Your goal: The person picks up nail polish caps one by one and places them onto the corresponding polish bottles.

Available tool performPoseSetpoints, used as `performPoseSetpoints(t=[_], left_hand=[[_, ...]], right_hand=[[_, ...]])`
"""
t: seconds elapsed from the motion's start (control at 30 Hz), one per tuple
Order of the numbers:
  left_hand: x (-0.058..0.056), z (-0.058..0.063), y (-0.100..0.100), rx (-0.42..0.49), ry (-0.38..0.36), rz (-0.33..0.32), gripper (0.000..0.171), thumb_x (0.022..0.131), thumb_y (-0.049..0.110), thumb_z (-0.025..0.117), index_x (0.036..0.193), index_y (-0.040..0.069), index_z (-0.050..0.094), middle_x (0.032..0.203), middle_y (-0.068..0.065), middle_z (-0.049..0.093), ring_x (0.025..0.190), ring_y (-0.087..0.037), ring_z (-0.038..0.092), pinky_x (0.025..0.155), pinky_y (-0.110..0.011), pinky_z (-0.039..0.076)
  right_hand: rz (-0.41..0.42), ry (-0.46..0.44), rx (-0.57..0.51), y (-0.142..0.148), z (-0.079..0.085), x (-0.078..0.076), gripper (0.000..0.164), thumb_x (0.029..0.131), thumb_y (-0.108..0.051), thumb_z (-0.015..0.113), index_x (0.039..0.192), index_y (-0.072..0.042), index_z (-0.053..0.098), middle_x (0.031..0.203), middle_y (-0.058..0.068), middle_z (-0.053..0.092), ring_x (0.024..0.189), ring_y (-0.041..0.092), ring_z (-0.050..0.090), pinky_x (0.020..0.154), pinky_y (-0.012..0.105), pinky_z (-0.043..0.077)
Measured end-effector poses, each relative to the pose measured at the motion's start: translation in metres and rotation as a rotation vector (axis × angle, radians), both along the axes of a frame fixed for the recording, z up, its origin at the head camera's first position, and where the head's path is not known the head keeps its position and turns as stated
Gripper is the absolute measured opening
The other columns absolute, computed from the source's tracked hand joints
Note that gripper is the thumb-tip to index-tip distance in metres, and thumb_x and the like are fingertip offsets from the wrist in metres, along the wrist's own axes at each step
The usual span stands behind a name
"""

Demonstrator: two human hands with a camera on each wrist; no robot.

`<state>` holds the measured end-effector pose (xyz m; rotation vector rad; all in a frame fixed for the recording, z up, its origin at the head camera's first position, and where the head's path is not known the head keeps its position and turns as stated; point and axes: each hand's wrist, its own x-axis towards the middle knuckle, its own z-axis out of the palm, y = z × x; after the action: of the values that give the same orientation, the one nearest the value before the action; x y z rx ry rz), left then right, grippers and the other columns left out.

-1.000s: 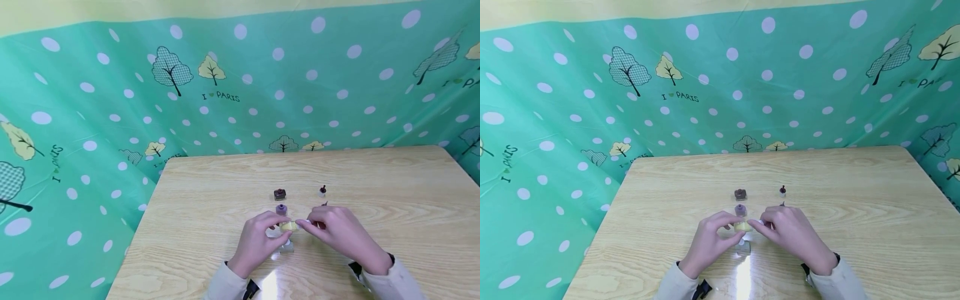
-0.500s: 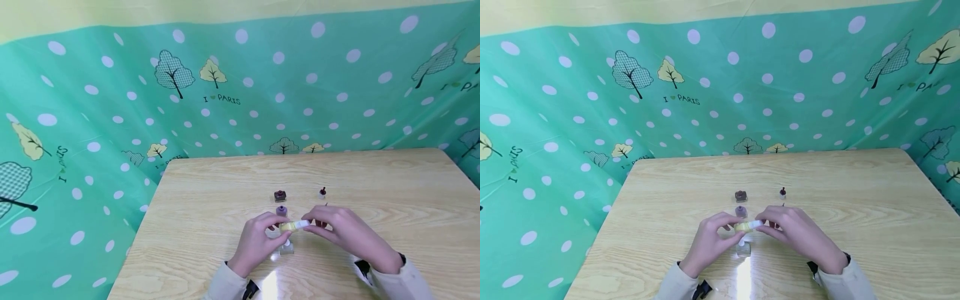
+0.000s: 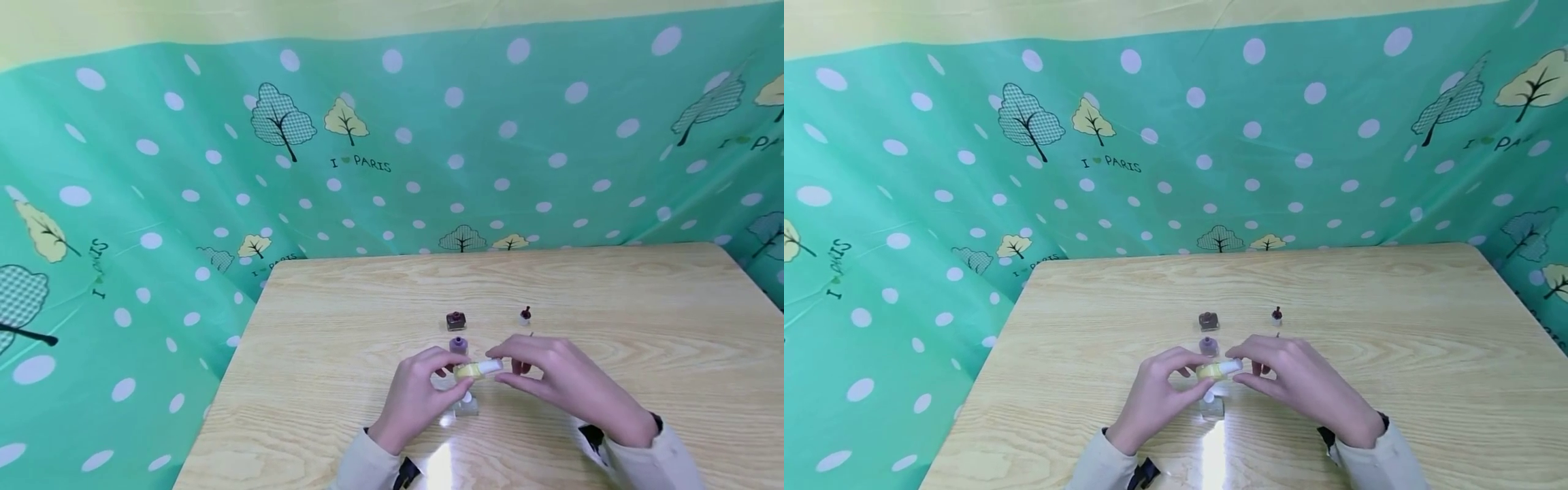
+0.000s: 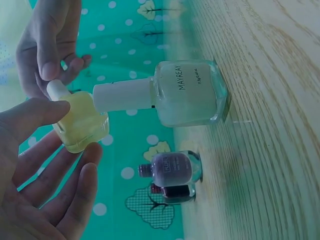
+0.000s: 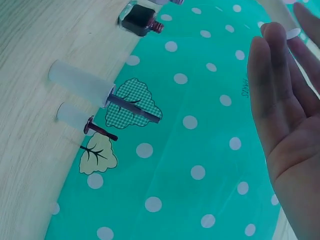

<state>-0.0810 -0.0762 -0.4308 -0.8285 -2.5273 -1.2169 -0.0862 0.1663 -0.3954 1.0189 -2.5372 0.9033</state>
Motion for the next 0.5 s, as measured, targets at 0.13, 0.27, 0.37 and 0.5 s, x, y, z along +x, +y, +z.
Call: performPoseSetpoints(t=[0.13, 0.27, 0.37, 0.5], left_hand=[[0.0002, -0.0002, -0.0005, 0.000, -0.020, 0.007, 0.026, 0.082, 0.021, 0.082, 0.106, 0.015, 0.075, 0.100, 0.005, 0.075, 0.082, -0.004, 0.066, 0.072, -0.012, 0.053], [-0.0001, 0.0004, 0.0001, 0.002, -0.019, 0.004, 0.026, 0.081, 0.020, 0.082, 0.105, 0.014, 0.075, 0.099, 0.004, 0.075, 0.080, -0.007, 0.067, 0.070, -0.016, 0.056], [-0.0006, 0.0006, 0.0015, 0.009, -0.015, -0.005, 0.025, 0.081, 0.018, 0.082, 0.104, 0.014, 0.075, 0.098, 0.004, 0.074, 0.079, -0.009, 0.067, 0.069, -0.020, 0.057], [-0.0006, -0.0010, 0.0037, 0.009, -0.024, -0.021, 0.025, 0.081, 0.019, 0.082, 0.104, 0.014, 0.074, 0.098, 0.004, 0.074, 0.078, -0.011, 0.067, 0.069, -0.020, 0.057]], right_hand=[[0.030, 0.003, -0.016, -0.0007, -0.0013, -0.0018, 0.025, 0.081, -0.010, 0.081, 0.101, -0.024, 0.074, 0.093, -0.018, 0.069, 0.071, -0.009, 0.053, 0.061, 0.005, 0.044], [0.002, 0.015, -0.006, -0.0016, -0.0030, -0.0028, 0.016, 0.083, -0.014, 0.080, 0.094, -0.023, 0.074, 0.085, -0.020, 0.067, 0.068, -0.010, 0.051, 0.057, 0.005, 0.043], [-0.035, 0.022, 0.002, -0.0022, -0.0039, -0.0032, 0.011, 0.084, -0.018, 0.080, 0.087, -0.025, 0.073, 0.077, -0.023, 0.063, 0.065, -0.012, 0.049, 0.056, 0.005, 0.042], [-0.070, 0.016, 0.013, -0.0031, -0.0041, -0.0030, 0.012, 0.084, -0.022, 0.080, 0.078, -0.028, 0.071, 0.070, -0.026, 0.058, 0.060, -0.013, 0.045, 0.053, 0.004, 0.039]])
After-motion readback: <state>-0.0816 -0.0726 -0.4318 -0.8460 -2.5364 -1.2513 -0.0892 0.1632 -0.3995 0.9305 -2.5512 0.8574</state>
